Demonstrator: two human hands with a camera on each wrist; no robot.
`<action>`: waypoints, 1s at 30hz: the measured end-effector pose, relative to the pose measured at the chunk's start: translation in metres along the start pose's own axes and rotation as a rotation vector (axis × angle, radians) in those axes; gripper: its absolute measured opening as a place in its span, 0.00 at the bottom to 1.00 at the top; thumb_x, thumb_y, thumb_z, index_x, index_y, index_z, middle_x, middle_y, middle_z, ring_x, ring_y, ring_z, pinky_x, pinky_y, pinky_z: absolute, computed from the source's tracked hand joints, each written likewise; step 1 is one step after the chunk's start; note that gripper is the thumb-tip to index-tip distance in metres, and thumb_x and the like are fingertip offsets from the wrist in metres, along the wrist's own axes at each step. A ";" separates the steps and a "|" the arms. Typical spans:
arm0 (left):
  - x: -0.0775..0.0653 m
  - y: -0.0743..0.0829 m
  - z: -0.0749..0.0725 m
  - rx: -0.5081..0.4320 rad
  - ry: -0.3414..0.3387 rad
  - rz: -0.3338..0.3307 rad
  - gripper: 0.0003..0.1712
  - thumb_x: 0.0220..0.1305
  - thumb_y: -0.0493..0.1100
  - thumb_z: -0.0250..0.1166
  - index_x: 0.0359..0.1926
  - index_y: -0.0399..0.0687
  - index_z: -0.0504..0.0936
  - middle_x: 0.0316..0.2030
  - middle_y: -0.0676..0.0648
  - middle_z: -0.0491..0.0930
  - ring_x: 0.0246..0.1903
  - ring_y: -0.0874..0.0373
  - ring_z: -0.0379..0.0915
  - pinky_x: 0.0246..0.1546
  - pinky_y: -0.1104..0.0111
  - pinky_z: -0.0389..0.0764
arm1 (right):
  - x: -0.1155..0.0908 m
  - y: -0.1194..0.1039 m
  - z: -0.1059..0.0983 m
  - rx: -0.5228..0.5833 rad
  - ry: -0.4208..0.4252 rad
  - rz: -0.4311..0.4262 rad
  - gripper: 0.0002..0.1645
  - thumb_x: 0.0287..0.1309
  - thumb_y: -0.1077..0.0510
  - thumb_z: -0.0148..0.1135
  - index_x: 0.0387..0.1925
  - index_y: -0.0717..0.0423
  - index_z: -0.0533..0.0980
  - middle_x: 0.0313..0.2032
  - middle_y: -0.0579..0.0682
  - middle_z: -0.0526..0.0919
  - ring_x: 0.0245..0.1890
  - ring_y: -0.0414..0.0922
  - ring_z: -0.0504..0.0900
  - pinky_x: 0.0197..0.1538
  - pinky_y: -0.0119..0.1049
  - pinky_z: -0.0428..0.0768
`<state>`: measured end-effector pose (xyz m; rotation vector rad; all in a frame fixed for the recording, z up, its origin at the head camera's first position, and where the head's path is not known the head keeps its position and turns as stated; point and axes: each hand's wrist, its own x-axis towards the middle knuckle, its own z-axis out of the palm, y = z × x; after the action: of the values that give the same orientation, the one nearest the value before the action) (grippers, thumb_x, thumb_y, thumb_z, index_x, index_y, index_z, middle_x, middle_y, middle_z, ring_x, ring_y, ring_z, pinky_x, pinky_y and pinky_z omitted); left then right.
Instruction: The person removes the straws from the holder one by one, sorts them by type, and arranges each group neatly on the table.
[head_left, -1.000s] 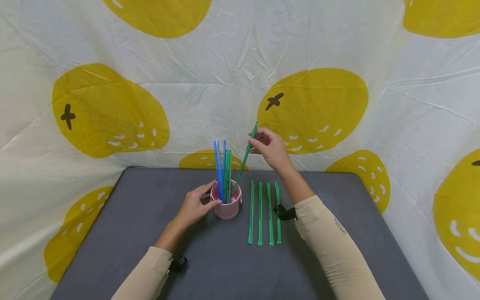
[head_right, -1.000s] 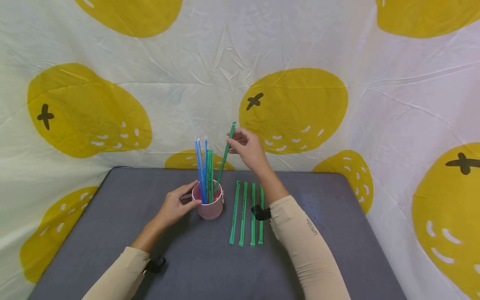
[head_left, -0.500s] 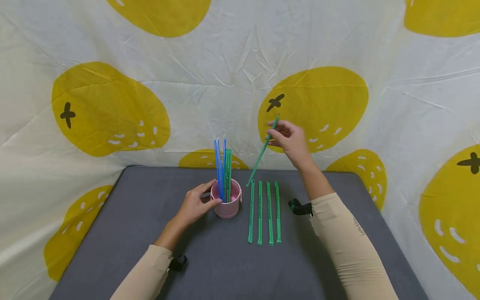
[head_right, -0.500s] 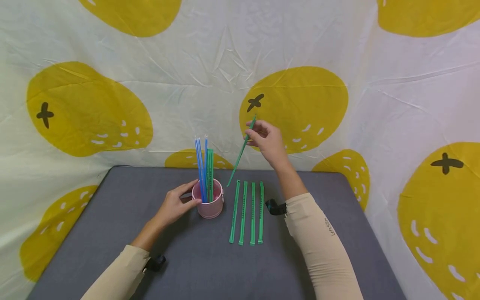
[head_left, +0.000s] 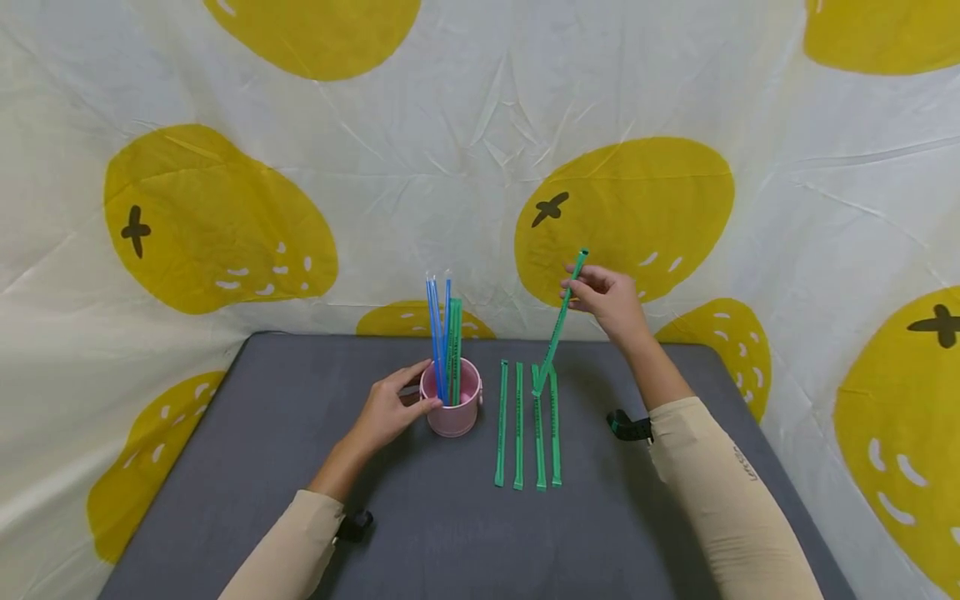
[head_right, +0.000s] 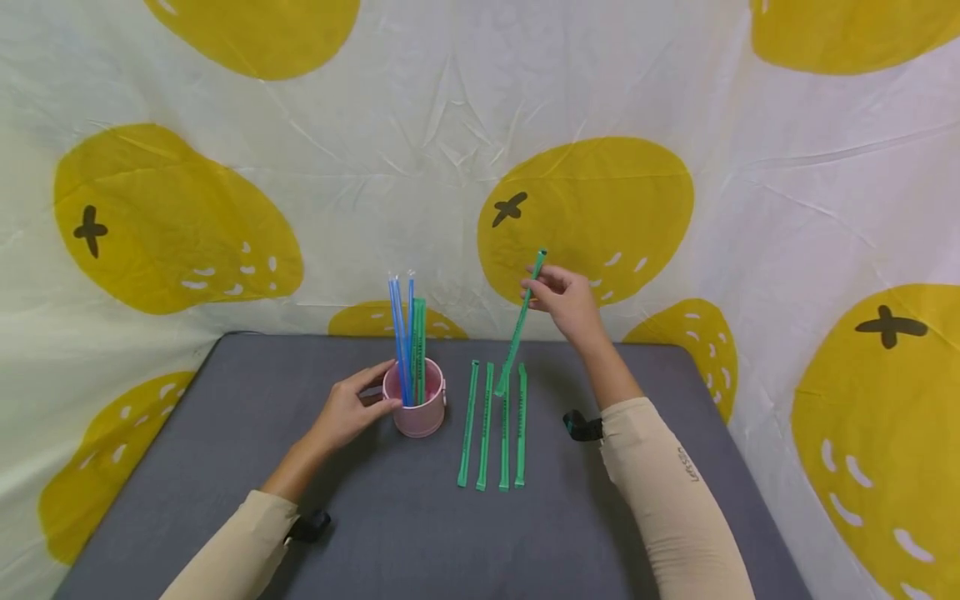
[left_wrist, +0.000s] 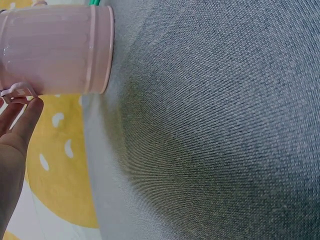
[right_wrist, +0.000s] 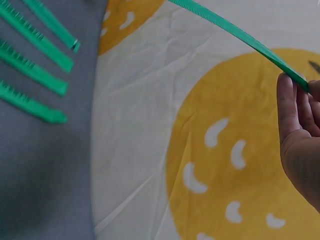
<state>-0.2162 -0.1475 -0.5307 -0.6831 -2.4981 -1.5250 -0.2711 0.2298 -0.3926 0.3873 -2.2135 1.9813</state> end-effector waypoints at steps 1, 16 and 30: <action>0.000 0.001 0.000 -0.001 -0.003 -0.005 0.42 0.56 0.44 0.80 0.70 0.41 0.75 0.63 0.37 0.80 0.60 0.41 0.80 0.52 0.52 0.87 | -0.002 0.003 -0.003 -0.007 0.002 0.005 0.29 0.72 0.59 0.63 0.64 0.77 0.71 0.40 0.43 0.90 0.42 0.41 0.90 0.47 0.34 0.90; -0.001 0.004 -0.001 0.030 -0.008 -0.025 0.41 0.57 0.47 0.80 0.70 0.45 0.76 0.64 0.38 0.80 0.61 0.42 0.80 0.53 0.53 0.87 | -0.034 0.052 -0.028 -0.081 0.017 0.139 0.32 0.74 0.55 0.61 0.70 0.69 0.69 0.52 0.55 0.89 0.44 0.31 0.88 0.48 0.28 0.88; -0.002 0.003 -0.002 0.007 -0.026 -0.044 0.41 0.58 0.48 0.79 0.71 0.45 0.75 0.65 0.38 0.79 0.62 0.41 0.78 0.54 0.45 0.85 | -0.053 0.112 -0.026 -0.252 -0.088 0.345 0.27 0.76 0.58 0.58 0.68 0.71 0.71 0.60 0.69 0.81 0.45 0.36 0.86 0.55 0.42 0.88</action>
<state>-0.2133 -0.1488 -0.5274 -0.6562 -2.5527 -1.5303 -0.2543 0.2714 -0.5111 0.0632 -2.6986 1.8225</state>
